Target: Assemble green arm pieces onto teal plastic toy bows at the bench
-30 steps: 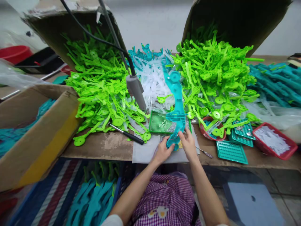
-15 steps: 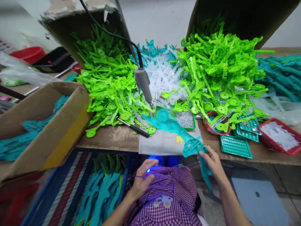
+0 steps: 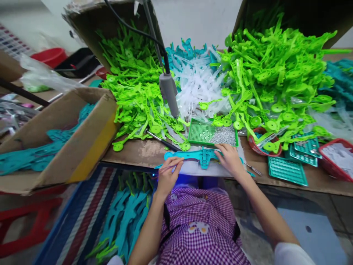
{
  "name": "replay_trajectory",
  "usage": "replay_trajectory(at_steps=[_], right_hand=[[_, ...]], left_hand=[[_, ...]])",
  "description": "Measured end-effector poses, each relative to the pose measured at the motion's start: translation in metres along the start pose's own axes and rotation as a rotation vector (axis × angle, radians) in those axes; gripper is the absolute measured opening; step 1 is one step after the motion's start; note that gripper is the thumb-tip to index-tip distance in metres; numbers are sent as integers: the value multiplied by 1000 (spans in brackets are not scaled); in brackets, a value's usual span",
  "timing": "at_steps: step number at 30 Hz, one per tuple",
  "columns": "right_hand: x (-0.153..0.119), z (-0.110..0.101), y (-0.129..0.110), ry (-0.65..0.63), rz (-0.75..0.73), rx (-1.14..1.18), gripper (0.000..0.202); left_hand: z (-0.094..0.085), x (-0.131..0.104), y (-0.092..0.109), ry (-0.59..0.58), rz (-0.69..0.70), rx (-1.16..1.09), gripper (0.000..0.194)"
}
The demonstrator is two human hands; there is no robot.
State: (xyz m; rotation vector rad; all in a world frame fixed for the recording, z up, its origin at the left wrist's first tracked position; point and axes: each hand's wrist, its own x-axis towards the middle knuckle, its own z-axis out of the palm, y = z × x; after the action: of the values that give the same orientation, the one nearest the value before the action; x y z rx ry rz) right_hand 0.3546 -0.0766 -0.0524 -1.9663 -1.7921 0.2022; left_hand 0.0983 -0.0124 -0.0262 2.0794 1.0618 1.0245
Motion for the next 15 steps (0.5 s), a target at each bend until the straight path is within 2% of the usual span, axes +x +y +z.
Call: replay_trajectory(at_steps=[2, 4, 6, 8, 10, 13, 15], right_hand=[[-6, -1, -23, 75, -68, 99, 39], [-5, 1, -43, 2, -165, 161, 39], [-1, 7, -53, -74, -177, 202, 29], [4, 12, -54, -105, -98, 350, 26], [6, 16, -47, -100, 57, 614, 27], [4, 17, -38, -8, 310, 908, 33], [2, 18, -36, 74, 379, 918, 34]], left_hand=[[2, 15, 4, -20, 36, -50, 16], [4, 27, 11, -4, 60, -121, 16], [4, 35, 17, 26, 50, -174, 17], [5, 37, 19, 54, 4, -232, 17], [12, 33, 18, 30, -64, -332, 15], [38, 19, 15, -115, -211, -507, 22], [60, 10, 15, -159, -364, -621, 33]])
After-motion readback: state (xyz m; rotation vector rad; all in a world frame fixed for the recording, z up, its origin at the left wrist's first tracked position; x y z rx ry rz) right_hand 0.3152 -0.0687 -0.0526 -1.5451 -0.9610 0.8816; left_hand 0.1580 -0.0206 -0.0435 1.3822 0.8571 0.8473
